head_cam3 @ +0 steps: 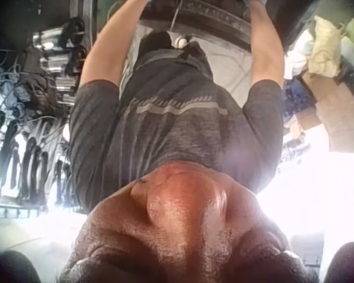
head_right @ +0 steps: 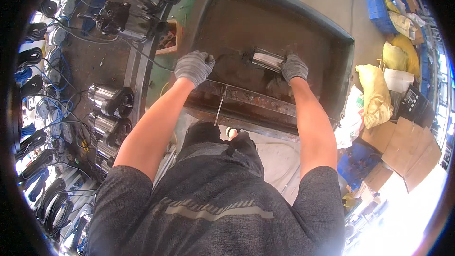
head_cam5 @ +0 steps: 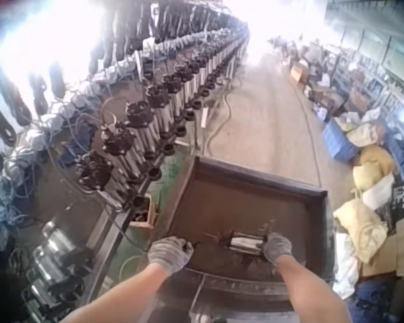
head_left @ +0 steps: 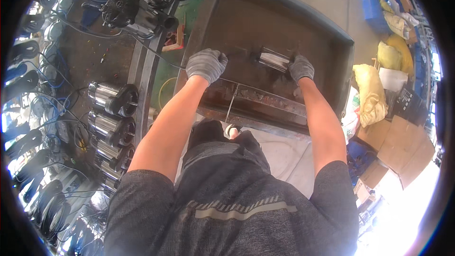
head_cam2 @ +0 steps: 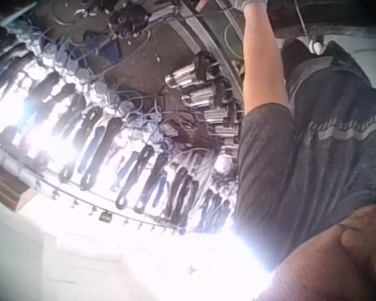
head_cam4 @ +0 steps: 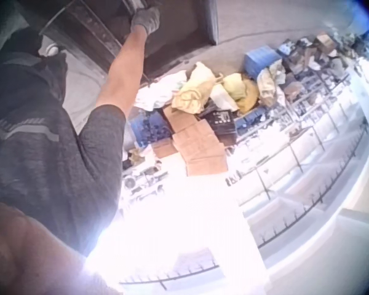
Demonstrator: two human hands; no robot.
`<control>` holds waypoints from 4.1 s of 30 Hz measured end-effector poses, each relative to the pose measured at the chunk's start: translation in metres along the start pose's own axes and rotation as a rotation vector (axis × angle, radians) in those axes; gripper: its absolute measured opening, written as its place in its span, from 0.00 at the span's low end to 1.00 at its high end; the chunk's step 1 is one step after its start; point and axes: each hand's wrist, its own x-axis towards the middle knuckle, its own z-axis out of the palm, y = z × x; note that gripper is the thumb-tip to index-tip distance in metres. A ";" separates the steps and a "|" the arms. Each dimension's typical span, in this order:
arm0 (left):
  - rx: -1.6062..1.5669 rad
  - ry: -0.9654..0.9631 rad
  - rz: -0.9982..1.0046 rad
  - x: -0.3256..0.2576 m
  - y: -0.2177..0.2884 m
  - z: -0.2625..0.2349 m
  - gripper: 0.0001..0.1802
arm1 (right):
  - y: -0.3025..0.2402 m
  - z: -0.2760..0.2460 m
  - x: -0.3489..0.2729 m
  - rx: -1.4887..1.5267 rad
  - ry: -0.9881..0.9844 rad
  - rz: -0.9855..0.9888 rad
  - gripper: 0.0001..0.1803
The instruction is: The person tests submersible pump components by mounting each cylinder into a testing clamp over a water tank, attaching an air line, submerging the unit, lifting it back out, and removing it before repeating the process on subsequent units.
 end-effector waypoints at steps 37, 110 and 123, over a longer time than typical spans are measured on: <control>0.134 0.035 -0.119 0.009 0.011 0.019 0.25 | 0.187 -0.010 -0.113 0.185 0.040 0.566 0.32; 0.597 -0.852 1.265 -0.258 0.315 -0.172 0.34 | 0.189 -0.010 -0.116 0.236 0.054 0.518 0.28; 0.558 -0.952 1.318 -0.268 0.313 -0.164 0.32 | 0.205 0.010 -0.111 0.239 0.099 0.542 0.27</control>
